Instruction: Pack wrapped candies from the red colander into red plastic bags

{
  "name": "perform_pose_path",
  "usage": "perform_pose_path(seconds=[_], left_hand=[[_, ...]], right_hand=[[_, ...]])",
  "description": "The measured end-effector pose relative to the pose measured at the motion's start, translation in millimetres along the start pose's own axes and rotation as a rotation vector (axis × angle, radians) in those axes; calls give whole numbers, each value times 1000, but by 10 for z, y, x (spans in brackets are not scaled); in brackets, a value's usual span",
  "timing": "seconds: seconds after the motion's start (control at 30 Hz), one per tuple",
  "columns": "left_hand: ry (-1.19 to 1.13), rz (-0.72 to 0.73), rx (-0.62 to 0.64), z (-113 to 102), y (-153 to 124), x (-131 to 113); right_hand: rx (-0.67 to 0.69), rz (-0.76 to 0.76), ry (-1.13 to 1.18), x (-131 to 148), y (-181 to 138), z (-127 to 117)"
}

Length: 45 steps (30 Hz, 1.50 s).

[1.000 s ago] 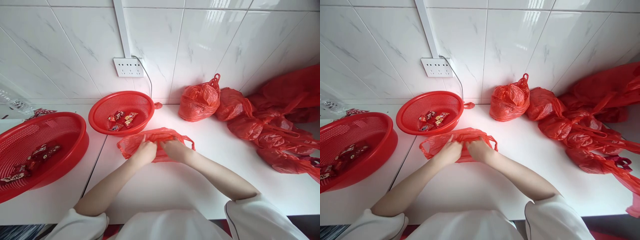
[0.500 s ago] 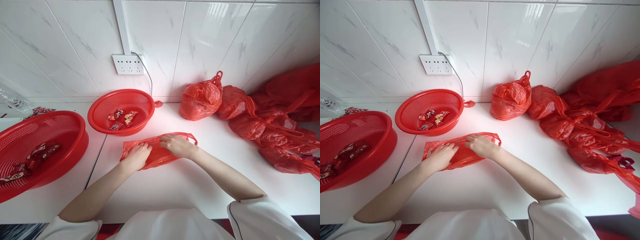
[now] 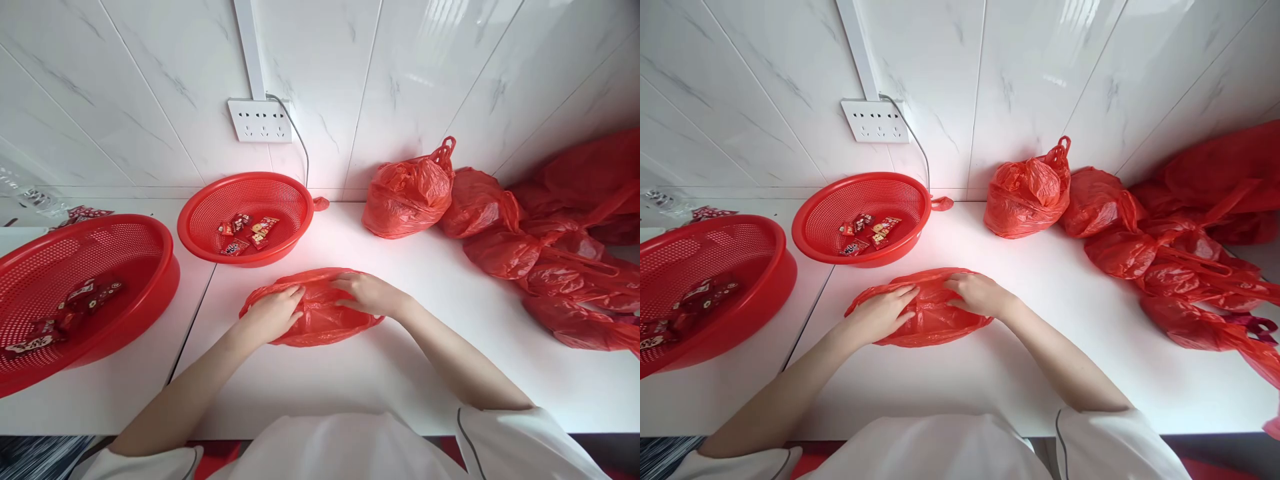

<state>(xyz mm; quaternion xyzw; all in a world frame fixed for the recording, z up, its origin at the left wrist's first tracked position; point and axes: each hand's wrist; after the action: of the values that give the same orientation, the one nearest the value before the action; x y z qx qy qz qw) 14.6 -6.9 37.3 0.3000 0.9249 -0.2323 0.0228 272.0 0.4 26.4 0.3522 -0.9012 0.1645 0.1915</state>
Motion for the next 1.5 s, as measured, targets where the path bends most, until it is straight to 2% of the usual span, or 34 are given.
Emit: perform_pose_path(seconds=[0.1, 0.17, 0.23, 0.3, 0.47, 0.63, 0.8, 0.87, 0.93, 0.97, 1.03, 1.1, 1.2, 1.3, 1.37, 1.43, 1.5], left_hand=[[77, 112, -197, 12, 17, -70], [104, 212, -264, 19, 36, -45], [105, 310, -288, 34, 57, 32], [62, 336, -273, 61, 78, 132], [-183, 232, -145, 145, 142, 343], [-332, 151, -58, 198, 202, 474], [-518, 242, -88, 218, 257, 524], [-743, 224, -180, 194, 273, 522], [-1100, 121, -283, 130, 270, 525], [-1306, 60, -294, 82, 260, 530], [-1682, -53, -235, -31, 229, 546], [-1929, -141, -189, -135, 203, 554], [-2112, -136, -273, -206, 220, 531], [-2199, 11, -461, -150, 295, 481], [-2203, 79, -582, -65, 340, 446], [-2186, 106, -614, 29, 355, 415], [-2163, 99, -585, 112, 338, 386]], right_hand=[[-111, -133, -49, 89, 40, -12], [-130, -179, -113, 84, 74, 42], [-94, -177, -159, 31, 104, 132], [-39, -129, -152, -42, 123, 231], [101, 11, 8, -167, 130, 360], [88, -11, 90, -235, 142, 374], [111, 2, 104, -308, 165, 383], [104, -11, 120, -300, 170, 346], [57, -42, 140, -260, 178, 285], [21, -59, 155, -228, 185, 250], [-41, -65, 206, -149, 205, 179], [-77, -35, 297, -56, 232, 105], [-109, -11, 413, 103, 270, -41], [-165, -88, 421, 282, 281, -261], [-262, -130, 381, 395, 271, -426], [-381, -122, 320, 475, 251, -565], [-466, -82, 258, 503, 229, -647]])
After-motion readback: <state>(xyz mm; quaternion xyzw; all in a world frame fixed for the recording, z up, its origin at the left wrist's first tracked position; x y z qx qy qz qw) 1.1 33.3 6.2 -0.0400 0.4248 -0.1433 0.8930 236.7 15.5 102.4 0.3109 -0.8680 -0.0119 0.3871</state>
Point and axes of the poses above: each hand's wrist, its own y-axis towards the middle knuckle, its own z-axis out of the palm, x = y × z, and after that the axes turned 12 degrees about x, right-handed
